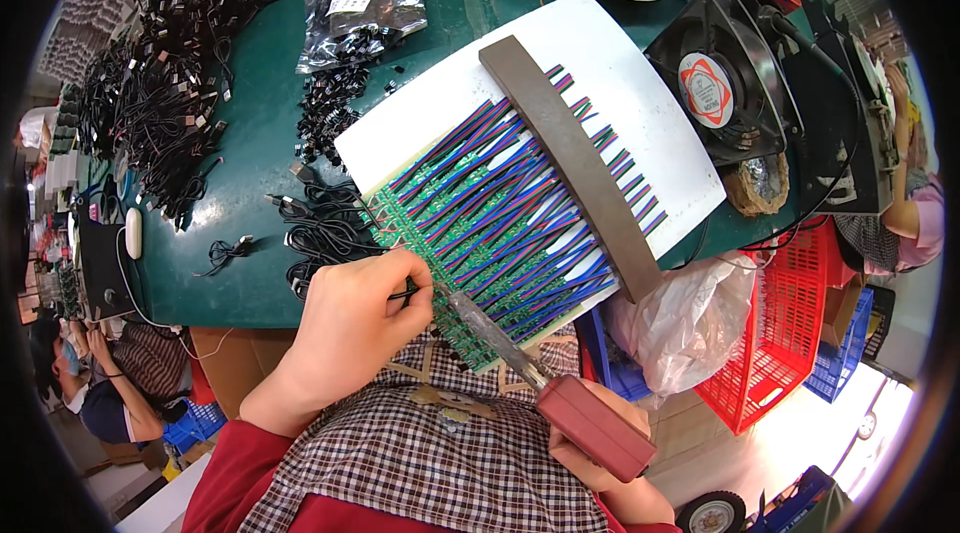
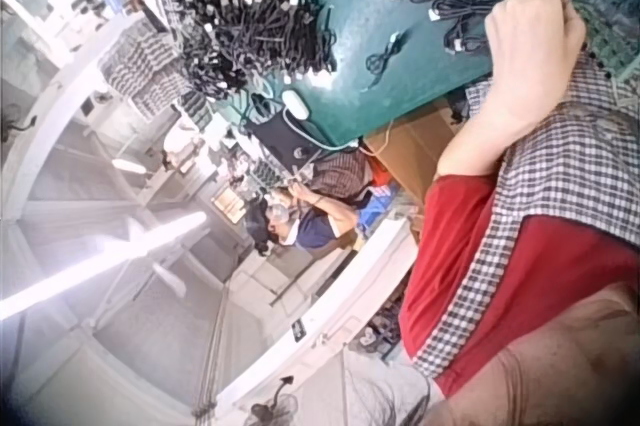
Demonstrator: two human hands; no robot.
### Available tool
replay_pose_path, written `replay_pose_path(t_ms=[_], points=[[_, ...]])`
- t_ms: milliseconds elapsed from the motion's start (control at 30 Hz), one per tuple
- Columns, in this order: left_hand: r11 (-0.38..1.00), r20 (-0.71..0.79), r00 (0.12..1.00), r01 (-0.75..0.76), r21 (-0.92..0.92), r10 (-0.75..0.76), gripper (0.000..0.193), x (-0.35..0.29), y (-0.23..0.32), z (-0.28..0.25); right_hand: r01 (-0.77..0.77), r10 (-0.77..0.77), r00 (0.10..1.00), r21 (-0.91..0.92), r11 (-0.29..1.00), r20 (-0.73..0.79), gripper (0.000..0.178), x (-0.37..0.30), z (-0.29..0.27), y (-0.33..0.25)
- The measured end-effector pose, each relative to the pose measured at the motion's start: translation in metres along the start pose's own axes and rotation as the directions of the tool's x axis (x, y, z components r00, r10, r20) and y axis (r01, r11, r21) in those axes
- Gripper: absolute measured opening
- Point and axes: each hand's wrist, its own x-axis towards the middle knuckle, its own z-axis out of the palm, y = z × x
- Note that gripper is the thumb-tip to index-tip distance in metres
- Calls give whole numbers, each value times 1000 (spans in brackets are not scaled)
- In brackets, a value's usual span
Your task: The person solders electronic components onto circuit boards using a soldering iron, then solders wire cables onto the boards before lifting the assembled unit.
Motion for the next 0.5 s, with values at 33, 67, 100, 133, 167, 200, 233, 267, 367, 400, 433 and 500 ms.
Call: replay_pose_path(t_ms=[33,67,100,133,167,200,233,267,367,400,433,500], points=[[1000,22,1000,2,2,-2,10,1,0,-1,-6,6,1000,6,1000,3,38,1,0,0],[1000,44,999,3,3,-3,9,2,-1,-2,-12,12,1000,11,1000,7,39,2,0,0],[1000,44,999,3,4,-3,9,3,-2,-2,52,-53,999,48,997,9,40,5,-2,-1],[1000,39,999,-12,-5,12,10,4,-3,-3,101,-102,995,132,986,0,41,6,-4,-2],[1000,44,999,-13,-22,14,12,5,-3,-3,115,-116,993,86,990,8,43,8,-5,-3],[1000,34,999,-27,-13,27,12,5,-3,-3,100,-102,995,149,984,7,46,8,-6,-5],[1000,46,999,-25,-7,25,12,5,-3,-3,48,-50,999,253,966,3,48,8,-6,-5],[1000,62,998,-14,-11,15,12,6,-4,-3,86,-89,996,212,974,6,49,8,-6,-5],[1000,73,997,-17,8,16,12,7,-3,-4,-31,40,999,323,946,-22,54,1,-1,0],[999,68,997,-26,17,25,12,7,-3,-4,12,-12,1000,205,979,-3,53,0,0,3],[999,71,997,-28,17,27,11,7,-2,-5,35,-37,999,144,989,9,52,-1,0,5],[999,73,997,-30,17,29,11,8,-2,-5,79,-81,996,56,995,30,48,-1,-3,4]])
